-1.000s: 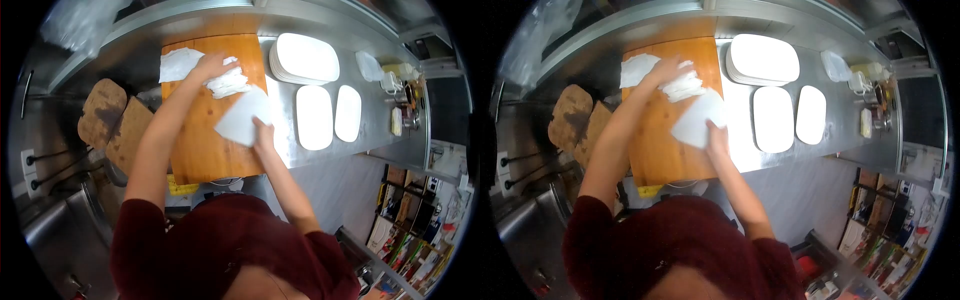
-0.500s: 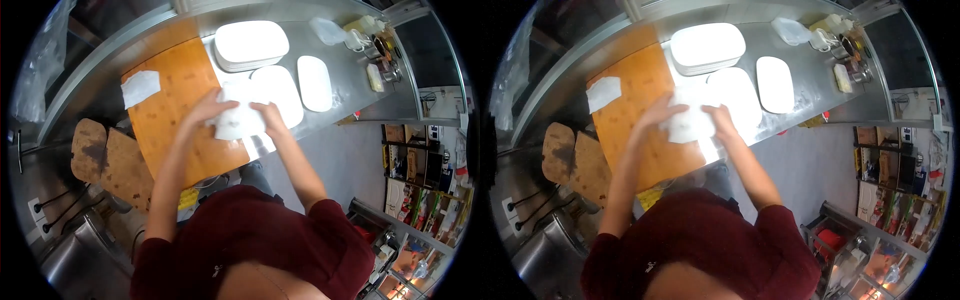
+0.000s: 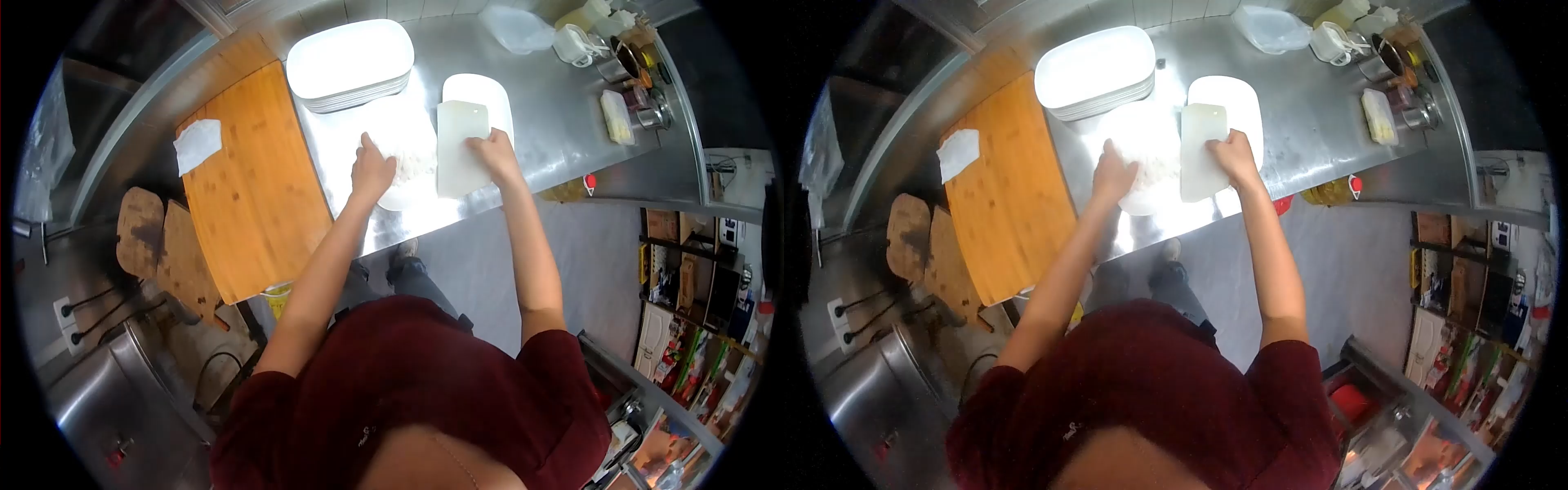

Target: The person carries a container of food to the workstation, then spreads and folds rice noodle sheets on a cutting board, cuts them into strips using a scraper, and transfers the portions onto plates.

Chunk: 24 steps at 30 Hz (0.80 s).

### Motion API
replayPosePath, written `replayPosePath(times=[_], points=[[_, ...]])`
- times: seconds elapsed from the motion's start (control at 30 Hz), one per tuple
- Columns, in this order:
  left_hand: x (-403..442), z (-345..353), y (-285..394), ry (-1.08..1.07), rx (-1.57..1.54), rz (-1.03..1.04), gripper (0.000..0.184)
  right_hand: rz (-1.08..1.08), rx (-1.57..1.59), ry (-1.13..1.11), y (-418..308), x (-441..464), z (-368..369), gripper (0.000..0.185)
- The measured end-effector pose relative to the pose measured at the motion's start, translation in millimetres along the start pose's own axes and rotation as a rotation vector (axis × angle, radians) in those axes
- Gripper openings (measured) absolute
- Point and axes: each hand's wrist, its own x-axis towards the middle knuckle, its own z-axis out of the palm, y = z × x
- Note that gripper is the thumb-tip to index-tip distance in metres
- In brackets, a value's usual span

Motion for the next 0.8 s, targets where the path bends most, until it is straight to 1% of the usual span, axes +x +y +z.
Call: replayPosePath(times=[0.1, 0.2, 0.23, 0.27, 0.3, 0.33, 0.37, 0.4, 0.43, 0.5, 0.57, 0.6, 0.63, 0.7, 0.77, 0.8], points=[[0.4, 1.5, -2.0, 0.095, 0.008, -0.002, 0.070, -0.034, 0.010, 0.014, -8.9, -7.4, -10.8, 0.026], [-1.5, 3.4, -6.6, 0.011, -0.133, -0.017, 0.061, -0.037, 0.059, 0.014, -13.1, -19.0, -16.5, 0.028], [-4.6, 1.9, -6.5, -0.016, -0.103, 0.033, 0.056, -0.035, 0.084, 0.007, -15.9, -23.2, -17.0, 0.029], [-9.7, -2.8, -2.7, -0.036, -0.071, 0.082, 0.052, 0.018, 0.049, 0.022, -19.6, -27.8, -15.4, 0.031], [-15.3, -8.2, -1.3, -0.048, -0.039, 0.122, 0.047, 0.000, 0.104, -0.015, -9.0, -23.6, -18.0, 0.035], [-19.0, -11.0, -7.4, 0.116, -0.025, 0.211, 0.043, -0.035, 0.201, -0.067, 12.6, -12.7, -21.3, 0.038], [-19.6, -17.7, -16.2, 0.281, 0.002, 0.298, 0.039, -0.018, 0.296, -0.072, 12.4, -15.0, -20.0, 0.039], [-23.1, -42.8, -14.0, 0.310, -0.069, 0.294, 0.032, 0.054, 0.318, -0.084, 7.8, -17.8, -19.9, 0.040], [-16.9, -60.0, -26.4, 0.349, -0.145, 0.257, 0.027, 0.089, 0.399, -0.101, 8.5, -20.0, -19.0, 0.043], [17.5, -95.9, -90.6, 0.362, -0.270, 0.184, 0.023, 0.098, 0.451, -0.090, 20.6, -19.0, -15.0, 0.046], [37.4, -151.6, -144.6, 0.488, -0.244, 0.035, 0.021, 0.097, 0.419, -0.060, 25.7, -26.4, -4.5, 0.048], [54.9, -176.9, -188.1, 0.522, -0.218, -0.054, 0.021, 0.091, 0.419, -0.059, 28.4, -30.7, 1.8, 0.048], [61.1, -205.6, -216.0, 0.643, -0.085, -0.035, 0.027, 0.087, 0.419, -0.054, 30.2, -36.0, 9.8, 0.048], [73.3, -256.0, -270.9, 0.794, 0.157, -0.193, 0.037, 0.121, 0.468, -0.052, 27.0, -52.5, 30.7, 0.047], [85.2, -286.1, -297.6, 0.882, 0.201, -0.344, 0.048, 0.141, 0.496, -0.054, 22.5, -64.6, 53.4, 0.046], [94.1, -298.0, -307.2, 0.835, 0.124, -0.389, 0.058, 0.142, 0.501, -0.056, 21.0, -69.4, 66.7, 0.046]])
